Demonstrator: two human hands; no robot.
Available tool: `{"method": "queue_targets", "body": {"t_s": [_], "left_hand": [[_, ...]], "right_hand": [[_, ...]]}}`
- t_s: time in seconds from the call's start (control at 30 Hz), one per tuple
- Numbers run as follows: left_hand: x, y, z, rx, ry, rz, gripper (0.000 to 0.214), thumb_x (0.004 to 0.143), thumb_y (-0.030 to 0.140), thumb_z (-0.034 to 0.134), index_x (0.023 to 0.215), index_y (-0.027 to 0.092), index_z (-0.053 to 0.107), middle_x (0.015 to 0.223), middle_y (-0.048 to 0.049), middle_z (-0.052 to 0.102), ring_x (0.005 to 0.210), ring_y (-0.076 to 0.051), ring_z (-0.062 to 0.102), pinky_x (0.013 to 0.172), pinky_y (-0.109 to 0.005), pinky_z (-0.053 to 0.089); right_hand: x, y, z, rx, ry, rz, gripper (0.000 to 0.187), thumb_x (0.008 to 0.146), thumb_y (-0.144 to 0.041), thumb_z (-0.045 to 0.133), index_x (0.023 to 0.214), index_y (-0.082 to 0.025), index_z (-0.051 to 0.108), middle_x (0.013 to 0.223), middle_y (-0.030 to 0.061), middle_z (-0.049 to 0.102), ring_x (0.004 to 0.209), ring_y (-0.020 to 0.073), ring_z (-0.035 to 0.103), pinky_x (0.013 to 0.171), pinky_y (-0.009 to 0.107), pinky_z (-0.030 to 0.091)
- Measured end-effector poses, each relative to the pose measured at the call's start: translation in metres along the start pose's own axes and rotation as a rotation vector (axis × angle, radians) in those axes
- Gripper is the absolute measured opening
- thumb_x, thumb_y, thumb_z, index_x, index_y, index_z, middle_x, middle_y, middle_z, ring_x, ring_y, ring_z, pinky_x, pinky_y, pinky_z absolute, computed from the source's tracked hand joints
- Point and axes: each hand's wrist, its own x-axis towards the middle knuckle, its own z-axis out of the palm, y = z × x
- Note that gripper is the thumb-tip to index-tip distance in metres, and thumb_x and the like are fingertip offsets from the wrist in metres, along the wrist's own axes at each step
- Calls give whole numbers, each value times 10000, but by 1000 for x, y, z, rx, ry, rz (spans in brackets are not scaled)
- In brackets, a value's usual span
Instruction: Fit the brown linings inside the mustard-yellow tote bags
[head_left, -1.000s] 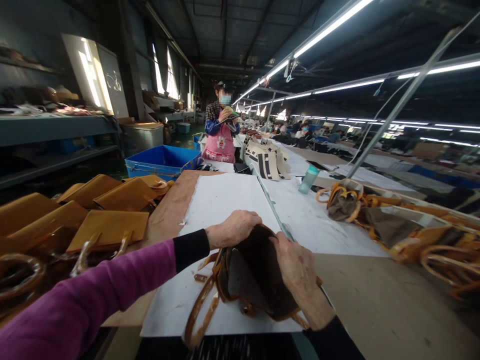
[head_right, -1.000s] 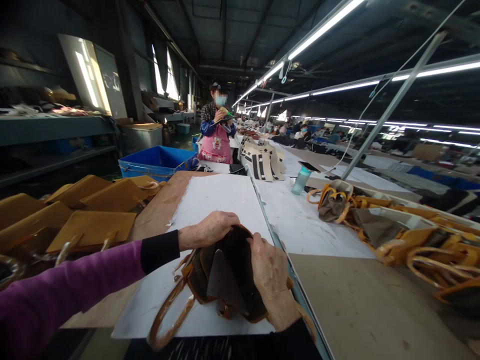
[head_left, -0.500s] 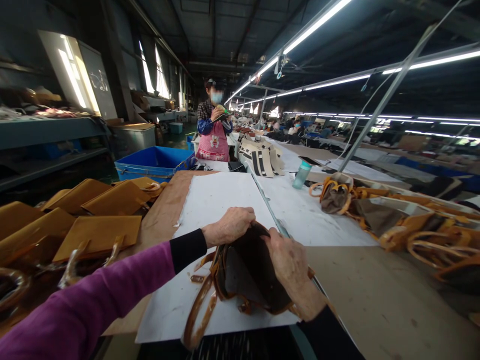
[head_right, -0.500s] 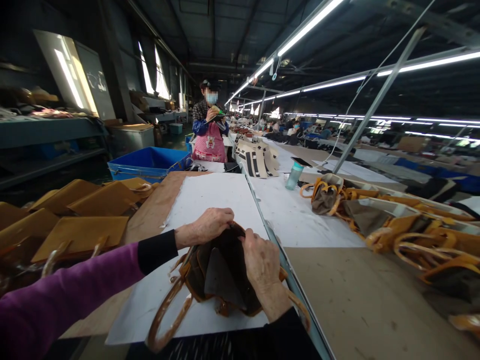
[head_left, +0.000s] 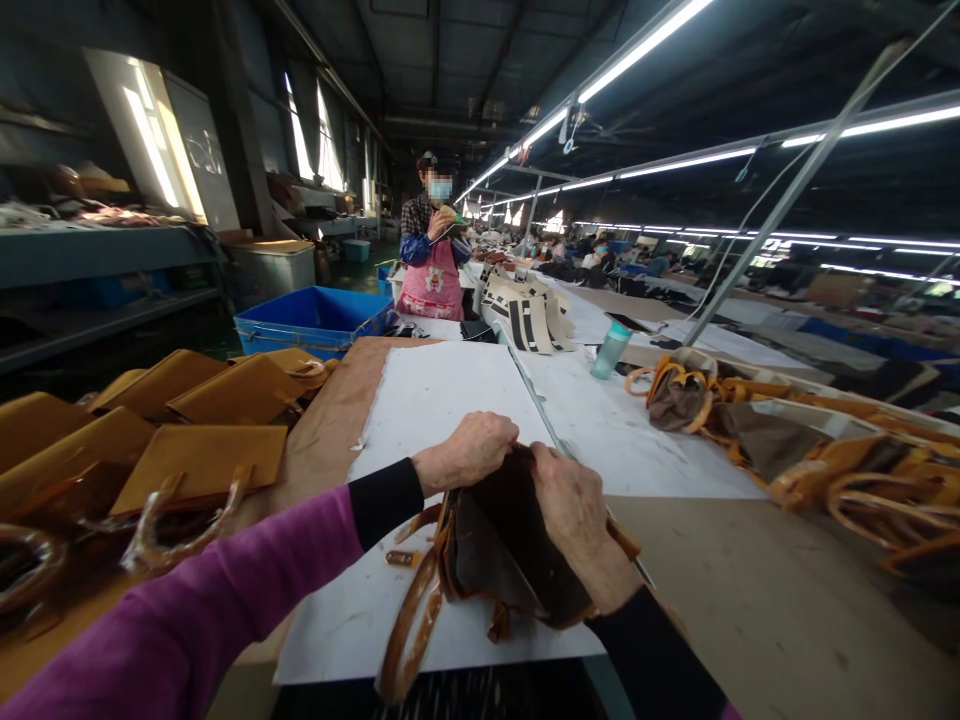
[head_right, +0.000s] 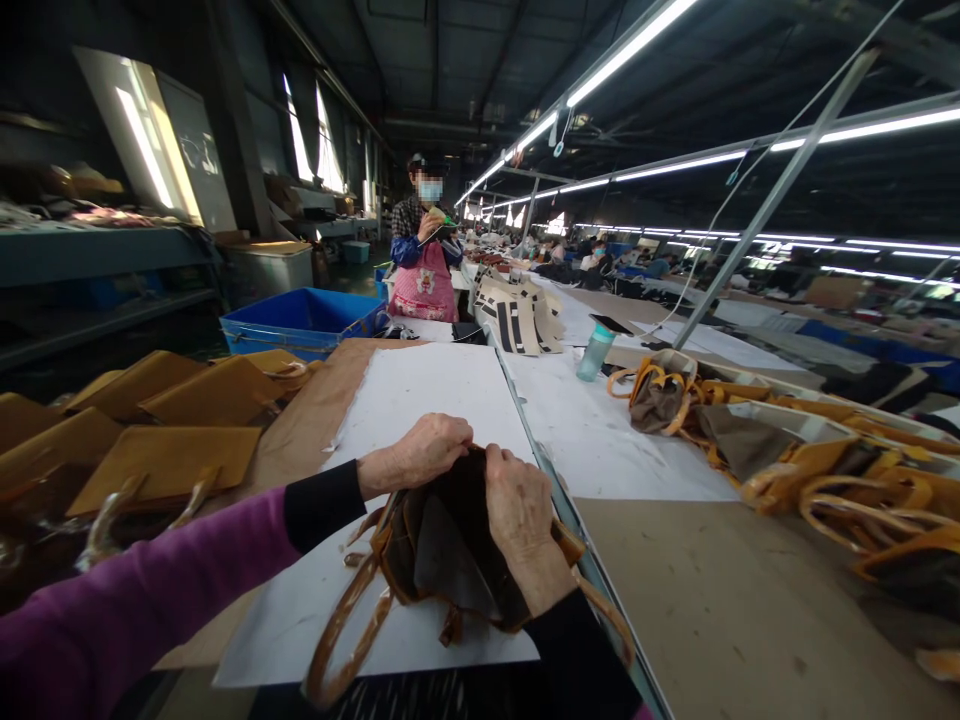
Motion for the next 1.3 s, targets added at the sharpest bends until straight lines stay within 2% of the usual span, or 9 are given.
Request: {"method": "queue_targets", "body": {"t_s": [0.13,0.4,0.53,0.7,0.87,0.93,1.1,1.23,1.3], "left_hand": [[0,1,0,-9,5,-3,192,775,142,455,798,142,646,805,-92,672,799,-230,622,700,-309,467],[3,-2,3,-105,23,-41,172,767,139,442,745,167,610,737,-64,646,746,-203,600,680,-286,442],[-3,-7,0,-181,14,-4,180,737,134,478,903,176,534,840,-44,635,795,-184,588,694,-258,435],[-13,-23,-11,-176,-173,-117,541,593,157,617,1107,165,447,978,-67,622,863,-233,579,676,-276,443],[0,-34,-17,-341,-281,113,474,607,39,486,1045,202,565,1001,5,642,912,-172,570,782,-240,435],[10,-30,-12,-300,-254,140,471,615,21,455,1026,204,593,992,-2,650,920,-179,573,802,-259,435],[19,1,8,16,-102,18,286,694,64,432,910,162,592,934,-87,636,853,-251,593,746,-365,456],[4,18,14,23,89,149,324,719,32,414,1003,168,489,1021,-74,579,884,-195,561,816,-320,436],[-4,17,14,17,119,175,252,755,46,403,960,173,478,1000,-64,567,883,-182,543,821,-299,431]], "right_hand": [[6,2,2,72,-14,35,230,908,-287,411,800,-213,599,690,28,667,659,163,623,540,290,247],[13,-1,-6,48,-73,4,277,922,-294,363,823,-200,604,705,52,668,678,194,619,551,285,273],[28,-3,-11,94,-182,-77,243,903,-243,371,937,-223,610,828,44,683,758,177,616,589,272,298],[41,15,-20,115,-330,-119,174,848,-303,470,818,-238,628,792,20,680,795,171,598,593,250,291],[28,28,-35,62,-369,-110,184,830,-306,486,725,-225,613,721,18,659,759,176,592,576,254,268],[19,28,-36,27,-367,-85,196,840,-304,473,731,-222,614,722,27,661,762,188,595,572,262,264],[3,25,-29,27,-330,32,217,862,-307,439,762,-222,611,756,36,678,766,197,609,575,270,283],[-4,31,-26,62,-299,95,199,860,-293,439,770,-228,604,763,27,682,756,191,615,572,268,291],[-5,34,-27,77,-301,117,191,861,-298,444,775,-232,602,765,26,683,755,189,615,569,265,289]]}}
